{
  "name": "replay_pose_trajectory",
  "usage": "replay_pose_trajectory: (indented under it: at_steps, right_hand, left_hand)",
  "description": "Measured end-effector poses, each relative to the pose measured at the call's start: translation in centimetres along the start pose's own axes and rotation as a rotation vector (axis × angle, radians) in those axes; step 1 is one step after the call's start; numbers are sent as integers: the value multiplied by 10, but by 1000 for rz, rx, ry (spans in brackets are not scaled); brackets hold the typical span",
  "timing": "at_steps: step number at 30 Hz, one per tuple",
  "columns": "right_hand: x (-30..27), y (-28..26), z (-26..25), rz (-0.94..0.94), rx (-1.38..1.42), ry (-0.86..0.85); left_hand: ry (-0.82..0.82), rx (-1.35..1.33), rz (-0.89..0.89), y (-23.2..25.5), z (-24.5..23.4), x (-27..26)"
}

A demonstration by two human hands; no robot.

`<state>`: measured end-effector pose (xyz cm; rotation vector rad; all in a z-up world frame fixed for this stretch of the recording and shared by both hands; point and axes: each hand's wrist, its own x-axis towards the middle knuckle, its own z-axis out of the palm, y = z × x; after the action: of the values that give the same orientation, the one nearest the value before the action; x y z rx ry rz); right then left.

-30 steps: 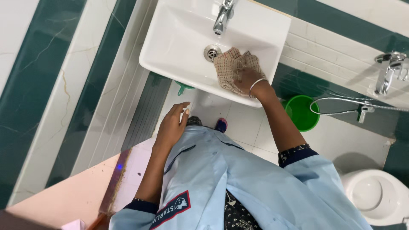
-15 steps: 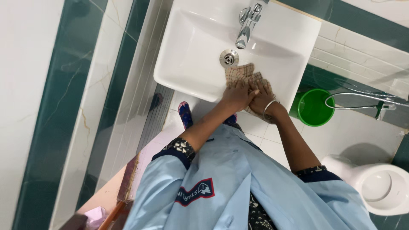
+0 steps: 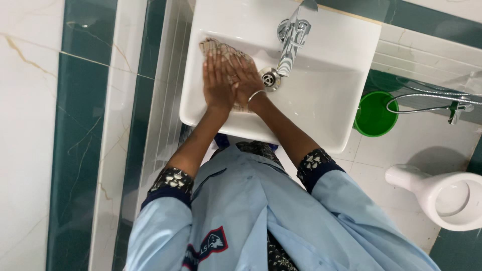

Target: The person cleans the surface and faucet of a white ceramic sink using a small cloth by hand.

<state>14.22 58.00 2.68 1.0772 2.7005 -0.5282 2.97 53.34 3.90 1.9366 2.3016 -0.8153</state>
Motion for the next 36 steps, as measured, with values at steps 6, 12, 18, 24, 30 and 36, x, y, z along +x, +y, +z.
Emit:
replay_pose_trajectory:
  at_steps: [6,12,18,24,30,36]
  right_hand:
    - [-112,88,-22,302,-350,-363]
    - [-184,118,-41,347,-341,-294]
    - [-60,25,-30,313,-11,-348]
    - [33,-73,-20,-76,443,240]
    - [-34,-92,-42,-572,488,-69]
    - [-134,-24,-77,-372,287,-390]
  left_hand:
    - [-89,-488,396,130,-14,3]
    - [-206,-679,594,183,-39,-21]
    - [-142,74,276,53,-34,8]
    - [196,89,-108,-81,-36,-35]
    - [152,-891,-134,-101,-30,-164]
    - [240,-593,77,-19,-52,-197]
